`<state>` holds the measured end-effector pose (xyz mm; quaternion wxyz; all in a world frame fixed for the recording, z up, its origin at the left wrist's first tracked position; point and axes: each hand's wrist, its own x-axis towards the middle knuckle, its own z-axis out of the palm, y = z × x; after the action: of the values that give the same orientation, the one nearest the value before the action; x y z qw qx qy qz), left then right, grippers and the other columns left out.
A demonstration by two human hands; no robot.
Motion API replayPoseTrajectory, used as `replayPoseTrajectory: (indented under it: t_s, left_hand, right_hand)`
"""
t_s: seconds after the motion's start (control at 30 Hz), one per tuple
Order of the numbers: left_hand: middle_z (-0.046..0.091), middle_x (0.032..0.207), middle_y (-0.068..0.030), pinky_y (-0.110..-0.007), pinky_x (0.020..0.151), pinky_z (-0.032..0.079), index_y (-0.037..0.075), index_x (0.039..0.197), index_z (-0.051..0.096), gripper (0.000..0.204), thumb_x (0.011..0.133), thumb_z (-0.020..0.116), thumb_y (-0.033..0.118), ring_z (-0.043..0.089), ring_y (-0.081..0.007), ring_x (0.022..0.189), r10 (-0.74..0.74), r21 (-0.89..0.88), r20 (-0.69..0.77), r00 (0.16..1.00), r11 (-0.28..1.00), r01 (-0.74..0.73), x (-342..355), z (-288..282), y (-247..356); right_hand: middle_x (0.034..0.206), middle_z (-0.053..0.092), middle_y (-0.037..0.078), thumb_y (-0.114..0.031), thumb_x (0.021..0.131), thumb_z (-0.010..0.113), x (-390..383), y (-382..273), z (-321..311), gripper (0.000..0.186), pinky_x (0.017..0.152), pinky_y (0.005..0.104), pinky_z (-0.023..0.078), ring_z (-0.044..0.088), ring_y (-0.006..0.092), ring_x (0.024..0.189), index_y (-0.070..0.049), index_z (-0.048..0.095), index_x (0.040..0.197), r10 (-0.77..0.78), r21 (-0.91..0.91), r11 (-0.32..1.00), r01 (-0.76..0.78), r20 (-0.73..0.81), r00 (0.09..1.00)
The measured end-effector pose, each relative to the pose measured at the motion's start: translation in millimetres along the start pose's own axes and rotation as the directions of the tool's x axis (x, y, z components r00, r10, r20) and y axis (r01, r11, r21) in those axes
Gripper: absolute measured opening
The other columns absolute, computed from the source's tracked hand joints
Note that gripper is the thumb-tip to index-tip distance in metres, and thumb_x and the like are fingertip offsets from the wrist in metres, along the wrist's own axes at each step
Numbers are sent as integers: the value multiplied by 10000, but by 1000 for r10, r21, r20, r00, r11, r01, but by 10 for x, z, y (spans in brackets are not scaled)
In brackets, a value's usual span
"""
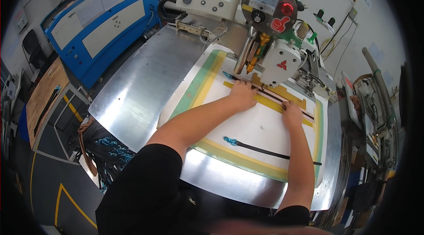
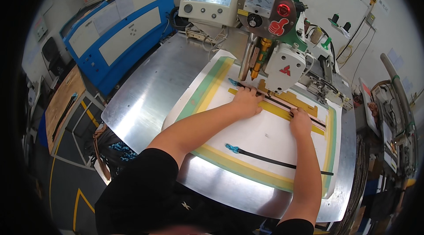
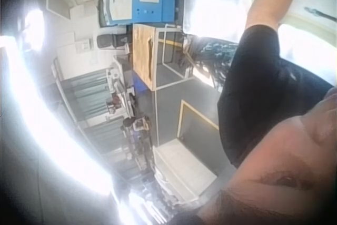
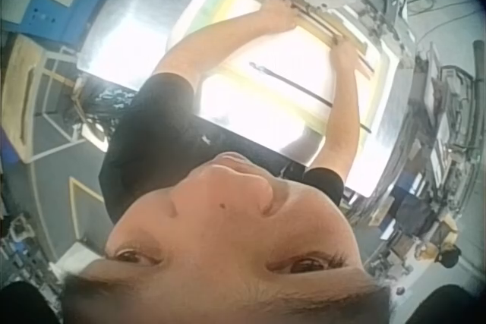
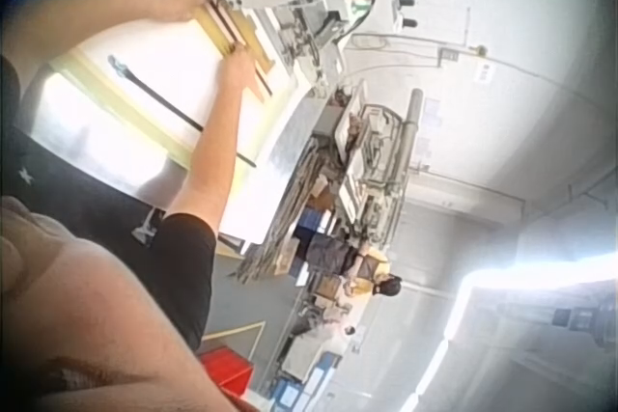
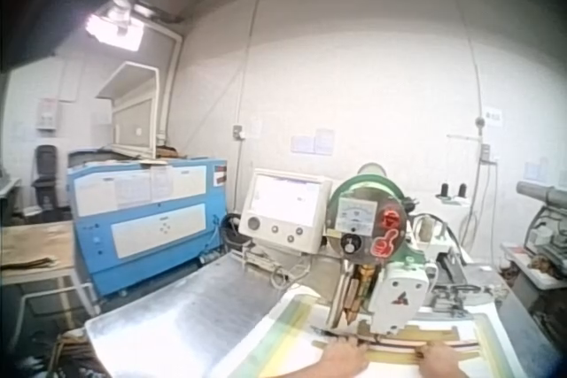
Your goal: Using an industrial sewing machine to assemble and finish black leather straps.
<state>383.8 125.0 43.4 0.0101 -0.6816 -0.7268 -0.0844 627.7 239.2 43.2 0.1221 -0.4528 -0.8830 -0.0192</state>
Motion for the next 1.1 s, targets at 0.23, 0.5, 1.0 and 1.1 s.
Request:
replayPoseTrajectory:
  t_s: [0.23, 0.5, 1.0, 1.1]
  left_hand:
    - [589, 1380, -189, -468, 1064, 404, 126, 1453, 603, 622, 961, 594, 506, 548, -352, 1282, 33, -23, 114, 993, 999, -31, 98, 2, 26]
    - [596, 1389, -178, -451, 1092, 398, 62, 1367, 642, 604, 958, 606, 506, 540, -322, 1313, -20, 2, 61, 998, 1000, 20, 42, -54, 135]
    - [635, 1323, -172, -477, 1034, 439, 79, 1395, 625, 612, 949, 600, 498, 600, -324, 1248, 15, 28, 54, 998, 999, -17, 73, -55, 181]
    - [629, 1349, -155, -480, 1054, 442, 92, 1421, 607, 590, 976, 575, 479, 593, -320, 1269, 25, 38, 47, 999, 999, -27, 59, 9, 19]
  right_hand:
    - [1113, 697, 111, -32, 859, 581, 64, -193, 19, 330, 940, 451, 550, 652, 338, 1114, -106, 758, 1128, -55, 3, 998, 55, -20, 998]
    - [1101, 691, 114, -43, 872, 564, 91, -340, 57, 317, 935, 446, 552, 654, 336, 1113, -107, 748, 1122, -61, -7, 998, 61, -22, 998]
    - [1126, 701, 127, -53, 904, 555, 78, -426, 93, 311, 948, 445, 552, 664, 323, 1133, -125, 763, 1124, -96, 50, 994, 98, -35, 995]
    - [1123, 699, 119, -54, 916, 551, 142, -490, 102, 308, 939, 444, 556, 667, 313, 1132, -119, 760, 1131, -78, 45, 996, 79, -40, 996]
